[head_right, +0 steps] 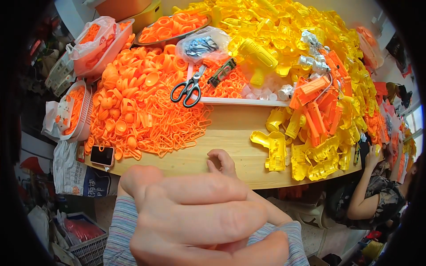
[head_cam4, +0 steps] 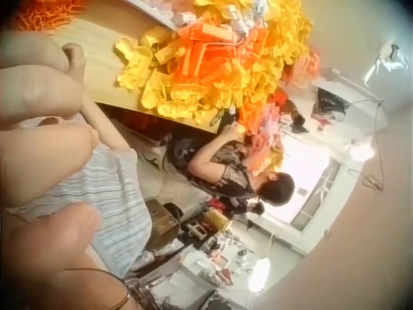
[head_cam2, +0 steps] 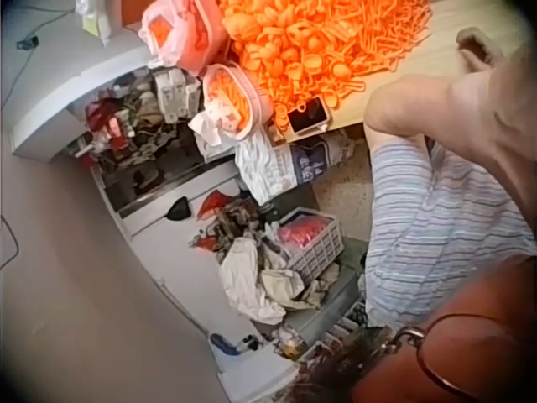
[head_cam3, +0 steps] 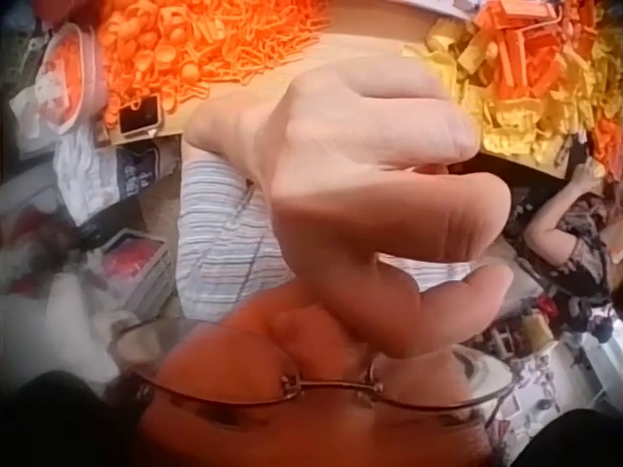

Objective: Assembling and labeling plastic toy gun components at a workbench.

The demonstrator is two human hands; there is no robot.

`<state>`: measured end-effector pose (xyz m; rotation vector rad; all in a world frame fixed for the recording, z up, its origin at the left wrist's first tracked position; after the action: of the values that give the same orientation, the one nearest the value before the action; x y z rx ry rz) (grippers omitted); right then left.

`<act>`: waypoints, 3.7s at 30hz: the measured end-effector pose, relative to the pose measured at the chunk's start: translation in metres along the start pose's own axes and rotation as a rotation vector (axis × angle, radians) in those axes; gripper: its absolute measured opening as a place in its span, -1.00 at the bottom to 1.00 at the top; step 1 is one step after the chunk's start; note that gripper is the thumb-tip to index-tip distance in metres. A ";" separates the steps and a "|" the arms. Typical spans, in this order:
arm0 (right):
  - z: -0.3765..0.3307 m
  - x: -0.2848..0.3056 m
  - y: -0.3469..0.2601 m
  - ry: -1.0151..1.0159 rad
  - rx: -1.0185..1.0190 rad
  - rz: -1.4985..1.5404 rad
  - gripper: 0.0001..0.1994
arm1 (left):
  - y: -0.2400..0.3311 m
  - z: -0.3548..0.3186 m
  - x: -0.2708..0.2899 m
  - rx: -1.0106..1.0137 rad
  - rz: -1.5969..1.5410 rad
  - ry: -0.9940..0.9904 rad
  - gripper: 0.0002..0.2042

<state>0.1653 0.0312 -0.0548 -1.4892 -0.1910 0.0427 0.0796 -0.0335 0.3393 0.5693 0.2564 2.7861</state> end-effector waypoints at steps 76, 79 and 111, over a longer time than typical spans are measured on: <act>0.147 0.402 -0.222 0.397 0.093 -1.175 -0.72 | -0.113 -0.264 -0.122 0.734 0.420 -0.586 -0.76; 0.133 0.417 -0.233 0.398 0.307 -0.717 -0.77 | -0.112 -0.261 -0.116 0.728 0.386 -0.550 -0.73; 0.242 0.283 -0.063 0.357 0.107 -0.399 -0.55 | -0.070 -0.299 0.009 0.829 0.467 0.114 -0.75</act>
<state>0.4008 0.3054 0.0526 -1.3047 -0.1890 -0.5229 -0.0333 0.0007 0.0563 0.7063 1.5154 3.0649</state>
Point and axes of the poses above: each hand's wrist, its own z-axis towards the middle knuckle, its own x-axis out of the back of the hand, y = z × x, the point moved 10 cm from there along z, towards the middle knuckle, and after that the axes turned 9 degrees about -y, right-handed, at the moved point
